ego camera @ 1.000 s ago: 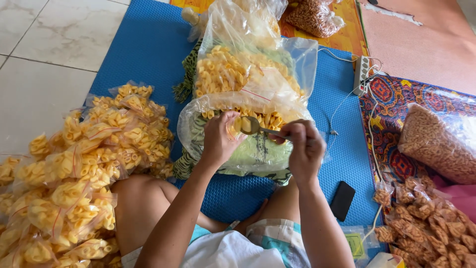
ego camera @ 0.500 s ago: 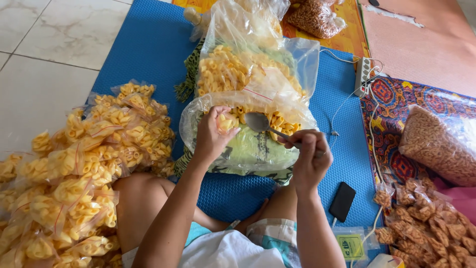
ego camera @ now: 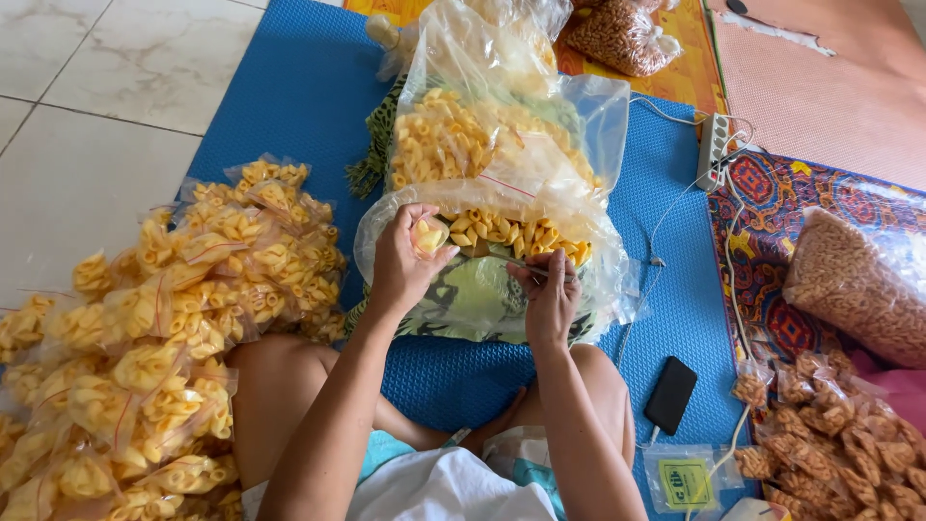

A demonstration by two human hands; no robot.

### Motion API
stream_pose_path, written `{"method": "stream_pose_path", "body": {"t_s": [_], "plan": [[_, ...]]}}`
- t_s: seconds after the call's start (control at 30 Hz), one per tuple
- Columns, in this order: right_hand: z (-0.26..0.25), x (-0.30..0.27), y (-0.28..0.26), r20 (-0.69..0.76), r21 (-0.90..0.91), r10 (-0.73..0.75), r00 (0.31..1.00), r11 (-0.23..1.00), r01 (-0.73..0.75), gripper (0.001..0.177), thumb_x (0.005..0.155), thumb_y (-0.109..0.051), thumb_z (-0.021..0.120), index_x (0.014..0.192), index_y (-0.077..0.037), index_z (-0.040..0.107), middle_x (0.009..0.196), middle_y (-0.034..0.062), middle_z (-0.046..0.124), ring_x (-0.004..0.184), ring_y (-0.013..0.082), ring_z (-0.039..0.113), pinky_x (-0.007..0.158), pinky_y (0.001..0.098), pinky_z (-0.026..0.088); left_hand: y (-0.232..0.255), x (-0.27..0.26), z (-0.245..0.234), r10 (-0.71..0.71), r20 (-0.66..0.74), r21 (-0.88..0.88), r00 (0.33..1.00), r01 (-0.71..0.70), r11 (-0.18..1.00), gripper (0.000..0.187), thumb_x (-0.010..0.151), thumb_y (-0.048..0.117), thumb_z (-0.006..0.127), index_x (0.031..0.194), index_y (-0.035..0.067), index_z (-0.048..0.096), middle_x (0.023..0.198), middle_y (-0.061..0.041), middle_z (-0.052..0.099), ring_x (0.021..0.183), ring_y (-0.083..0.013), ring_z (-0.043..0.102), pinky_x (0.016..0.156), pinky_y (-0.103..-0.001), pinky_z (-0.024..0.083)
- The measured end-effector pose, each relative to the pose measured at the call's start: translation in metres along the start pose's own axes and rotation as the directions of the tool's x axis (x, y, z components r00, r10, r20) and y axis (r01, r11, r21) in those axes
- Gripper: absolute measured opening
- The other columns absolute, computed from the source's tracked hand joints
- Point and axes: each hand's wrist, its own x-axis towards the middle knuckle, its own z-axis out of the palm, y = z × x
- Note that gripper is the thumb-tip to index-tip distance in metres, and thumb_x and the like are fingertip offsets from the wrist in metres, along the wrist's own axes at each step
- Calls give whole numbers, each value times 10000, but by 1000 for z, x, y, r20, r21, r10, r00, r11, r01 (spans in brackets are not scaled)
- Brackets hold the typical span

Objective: Packaging snacks into small plastic bags using a spoon

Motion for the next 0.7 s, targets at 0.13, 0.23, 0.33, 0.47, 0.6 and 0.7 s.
{"method": "stream_pose_path", "body": {"t_s": [0.13,0.23,0.33,0.47,0.6,0.7], "plan": [[-2,-4,-6,4,0,-11,1000,1000,11,380,1094,-294,544,888,14,629,841,154,710,658,205,729,844,545,675,-8,0,6,-18,-5,15,1000,18,1000,580,703,44,897,1215,1,627,1037,-250,691,971,-434,672,780,-485,566],[-9,-6,-15,33,15,-55,998,998,54,379,1095,-296,535,906,13,647,845,171,720,642,218,732,841,576,670,-12,0,8,-13,-8,-14,1000,12,1000,572,705,21,891,1215,-1,633,1033,-250,693,969,-418,665,788,-467,567],[-13,-7,-33,38,1,-93,995,996,93,392,1105,-309,503,901,-6,646,846,152,724,652,199,737,848,548,681,-13,1,13,1,-3,-42,1000,-2,999,580,683,24,900,1198,-3,634,1044,-261,697,987,-433,672,792,-471,562],[-2,-10,-77,77,0,-246,966,969,246,379,1107,-288,497,913,10,625,839,204,701,631,242,730,816,576,683,-8,4,24,46,27,-2,999,-46,999,600,672,15,899,1210,-3,633,1032,-256,702,978,-439,676,834,-490,556],[25,-22,-118,207,-119,-350,914,918,378,399,1127,-274,446,924,31,606,790,176,676,645,229,751,730,398,693,-1,5,35,96,60,152,994,-104,983,621,674,27,917,1226,6,635,997,-234,715,932,-401,693,872,-485,555],[49,-26,-141,377,-302,-382,844,811,502,384,1126,-186,466,879,54,637,738,212,668,614,272,747,681,442,671,9,7,41,100,101,203,990,-119,972,618,651,36,922,1200,-6,642,1009,-236,723,945,-425,701,879,-508,549]]}}
